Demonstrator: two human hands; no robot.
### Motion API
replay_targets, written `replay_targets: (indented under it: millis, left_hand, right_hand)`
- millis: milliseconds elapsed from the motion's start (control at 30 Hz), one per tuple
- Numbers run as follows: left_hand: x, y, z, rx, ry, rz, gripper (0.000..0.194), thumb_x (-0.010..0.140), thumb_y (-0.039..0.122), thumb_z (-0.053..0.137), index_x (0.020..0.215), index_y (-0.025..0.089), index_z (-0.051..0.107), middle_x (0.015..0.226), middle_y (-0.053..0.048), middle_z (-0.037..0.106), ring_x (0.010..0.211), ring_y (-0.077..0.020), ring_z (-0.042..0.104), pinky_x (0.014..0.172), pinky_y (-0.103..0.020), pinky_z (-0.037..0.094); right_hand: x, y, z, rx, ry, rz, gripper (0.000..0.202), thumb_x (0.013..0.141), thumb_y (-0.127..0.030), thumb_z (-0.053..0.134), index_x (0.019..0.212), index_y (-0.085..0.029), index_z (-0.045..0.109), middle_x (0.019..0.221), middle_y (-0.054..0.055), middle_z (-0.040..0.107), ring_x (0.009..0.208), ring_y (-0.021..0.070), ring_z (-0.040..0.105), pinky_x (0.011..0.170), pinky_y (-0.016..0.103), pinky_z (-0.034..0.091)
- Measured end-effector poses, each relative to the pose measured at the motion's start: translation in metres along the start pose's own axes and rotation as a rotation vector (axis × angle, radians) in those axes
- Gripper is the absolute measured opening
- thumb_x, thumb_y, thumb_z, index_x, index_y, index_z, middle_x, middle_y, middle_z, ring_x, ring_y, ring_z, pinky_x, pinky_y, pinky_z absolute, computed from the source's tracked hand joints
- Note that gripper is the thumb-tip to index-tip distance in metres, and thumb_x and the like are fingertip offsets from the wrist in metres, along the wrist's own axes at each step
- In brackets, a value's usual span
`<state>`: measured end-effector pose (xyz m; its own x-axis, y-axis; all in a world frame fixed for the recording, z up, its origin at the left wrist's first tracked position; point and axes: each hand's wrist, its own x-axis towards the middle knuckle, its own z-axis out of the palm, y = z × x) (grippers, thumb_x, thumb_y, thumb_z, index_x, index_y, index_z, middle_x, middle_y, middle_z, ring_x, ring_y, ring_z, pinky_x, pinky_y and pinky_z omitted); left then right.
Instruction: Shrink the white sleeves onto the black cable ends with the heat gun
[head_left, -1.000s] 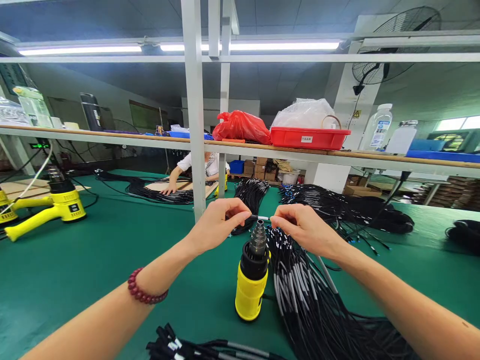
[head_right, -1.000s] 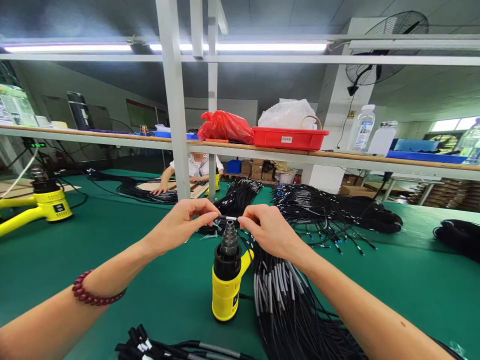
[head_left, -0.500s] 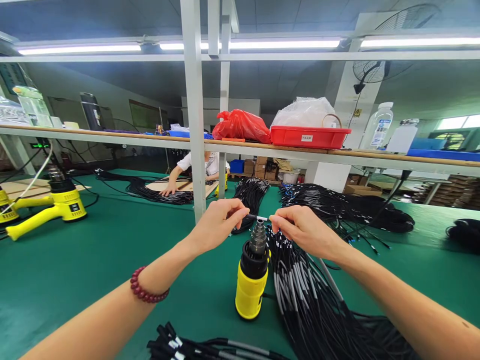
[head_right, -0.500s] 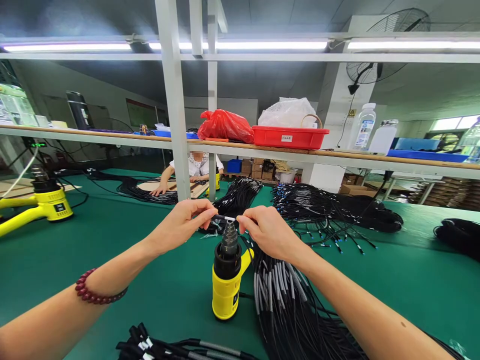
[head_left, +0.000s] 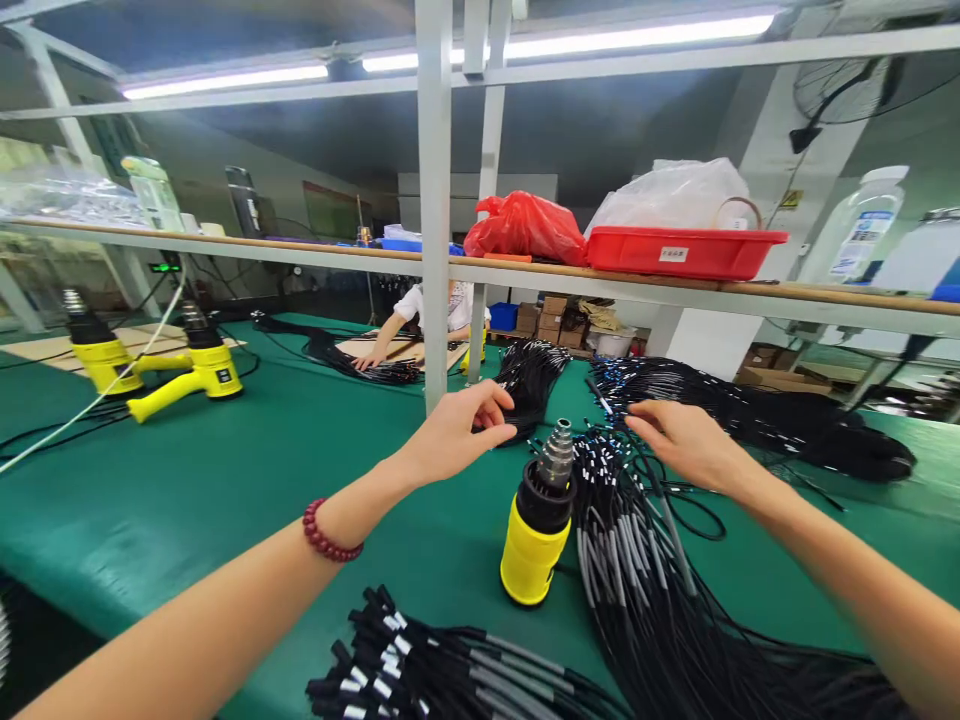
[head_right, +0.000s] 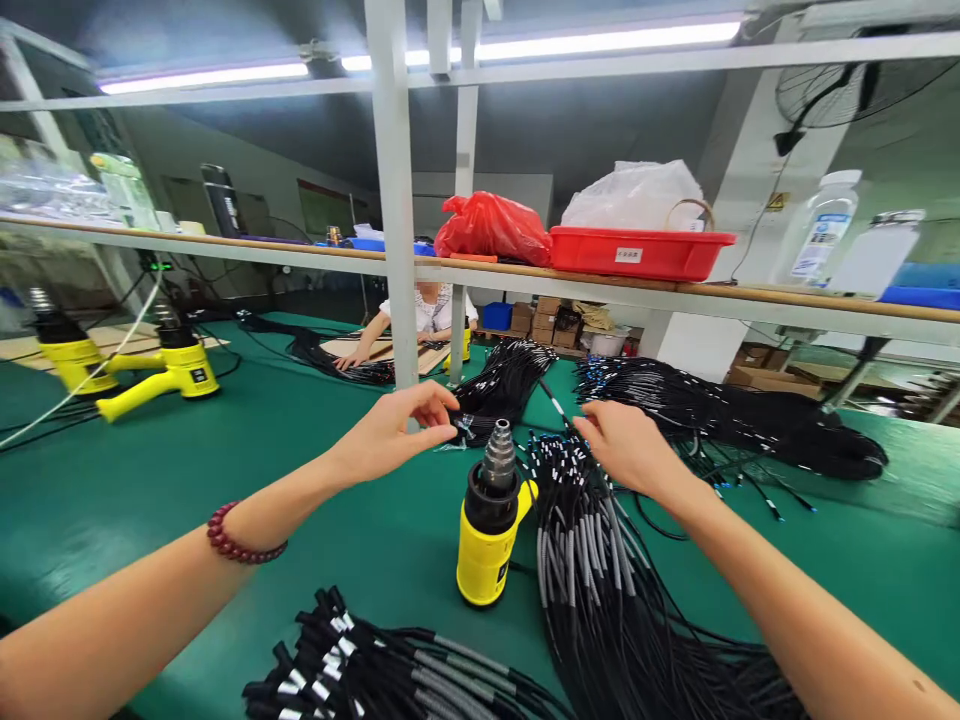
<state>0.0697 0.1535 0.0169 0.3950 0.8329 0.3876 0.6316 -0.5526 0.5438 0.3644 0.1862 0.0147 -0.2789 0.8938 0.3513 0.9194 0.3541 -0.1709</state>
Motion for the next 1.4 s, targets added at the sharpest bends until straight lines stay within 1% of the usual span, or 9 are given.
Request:
replay_targets:
  millis: [133, 233, 433, 600, 800, 933, 1133, 1233, 1400]
  left_hand:
    - [-0.044, -0.044, 0.022, 0.180, -0.417, -0.098, 0.003, 0.079, 0.014, 0.066, 0.080, 0.017, 0.066, 0.080, -0.001, 0.070, 0.075, -0.0144, 0.064, 0.068, -0.023, 0.047]
    - [-0.083, -0.074, 0.045, 0.260, -0.676, -0.141, 0.020, 0.058, 0.011, 0.083, 0.071, 0.019, 0.069, 0.071, 0.001, 0.071, 0.069, -0.0177, 0.065, 0.062, -0.024, 0.045]
    - [-0.122, -0.094, 0.065, 0.424, -0.821, -0.160, 0.015, 0.063, 0.015, 0.080, 0.071, 0.022, 0.070, 0.074, 0.000, 0.072, 0.077, -0.0213, 0.067, 0.066, -0.027, 0.045]
    - [-0.115, -0.082, 0.048, 0.535, -0.772, -0.115, 0.021, 0.076, 0.010, 0.063, 0.058, 0.019, 0.066, 0.063, -0.004, 0.068, 0.073, -0.0233, 0.066, 0.067, -0.029, 0.043]
    - [-0.095, -0.048, -0.016, 0.364, -0.542, -0.179, 0.015, 0.085, 0.019, 0.057, 0.080, 0.023, 0.070, 0.085, 0.000, 0.072, 0.082, -0.0175, 0.063, 0.074, -0.023, 0.043]
    - [-0.069, -0.009, -0.045, 0.269, -0.412, -0.049, 0.015, 0.091, 0.031, 0.054, 0.085, 0.028, 0.067, 0.086, 0.005, 0.069, 0.083, -0.0153, 0.059, 0.076, -0.021, 0.042]
    - [-0.015, 0.055, -0.038, 0.289, -0.126, 0.289, 0.033, 0.093, 0.047, 0.050, 0.074, 0.024, 0.061, 0.067, 0.002, 0.061, 0.060, -0.0148, 0.051, 0.058, -0.025, 0.034]
    - [0.002, 0.073, -0.031, 0.246, -0.037, 0.317, 0.030, 0.094, 0.044, 0.050, 0.077, 0.023, 0.063, 0.064, 0.004, 0.060, 0.057, -0.0126, 0.047, 0.055, -0.024, 0.031]
    - [0.012, 0.072, -0.027, 0.217, -0.048, 0.255, 0.026, 0.098, 0.034, 0.044, 0.082, 0.020, 0.059, 0.066, 0.004, 0.055, 0.059, -0.0117, 0.043, 0.058, -0.024, 0.030]
  right_hand:
    - [-0.005, 0.044, 0.020, -0.043, -0.270, 0.089, 0.029, 0.089, -0.033, 0.051, 0.090, -0.014, 0.072, 0.095, 0.017, 0.074, 0.089, 0.0328, 0.069, 0.076, 0.038, 0.051]
    - [-0.010, 0.055, 0.026, 0.082, -0.357, 0.033, 0.037, 0.089, -0.039, 0.048, 0.098, -0.013, 0.073, 0.101, 0.016, 0.074, 0.093, 0.0311, 0.069, 0.080, 0.038, 0.053]
    - [-0.012, 0.036, 0.020, 0.220, -0.297, -0.029, 0.032, 0.086, -0.039, 0.050, 0.095, -0.019, 0.073, 0.095, 0.010, 0.076, 0.087, 0.0272, 0.070, 0.077, 0.035, 0.054]
    - [-0.013, 0.019, 0.007, 0.232, -0.242, -0.026, 0.026, 0.088, -0.034, 0.053, 0.093, -0.018, 0.073, 0.091, 0.008, 0.076, 0.083, 0.0247, 0.069, 0.073, 0.033, 0.052]
    - [-0.023, -0.009, -0.022, 0.327, -0.079, -0.045, 0.023, 0.090, -0.031, 0.055, 0.091, -0.017, 0.073, 0.087, 0.006, 0.074, 0.077, 0.0200, 0.066, 0.068, 0.030, 0.048]
    - [-0.039, -0.048, -0.050, 0.478, -0.009, -0.111, 0.022, 0.092, -0.030, 0.054, 0.089, -0.017, 0.072, 0.084, 0.003, 0.072, 0.074, 0.0171, 0.063, 0.064, 0.028, 0.046]
    - [-0.060, -0.097, -0.073, 0.641, -0.195, -0.243, 0.017, 0.099, -0.032, 0.048, 0.109, -0.023, 0.059, 0.090, 0.000, 0.070, 0.079, 0.0150, 0.061, 0.067, 0.025, 0.045]
    - [-0.054, -0.099, -0.070, 0.736, -0.302, -0.197, 0.017, 0.101, -0.030, 0.040, 0.093, -0.021, 0.052, 0.076, -0.003, 0.060, 0.065, 0.0121, 0.058, 0.059, 0.024, 0.043]
    - [-0.031, -0.090, -0.057, 0.629, -0.084, -0.113, 0.022, 0.095, -0.021, 0.046, 0.073, -0.019, 0.046, 0.069, -0.004, 0.048, 0.060, 0.0113, 0.044, 0.054, 0.023, 0.034]
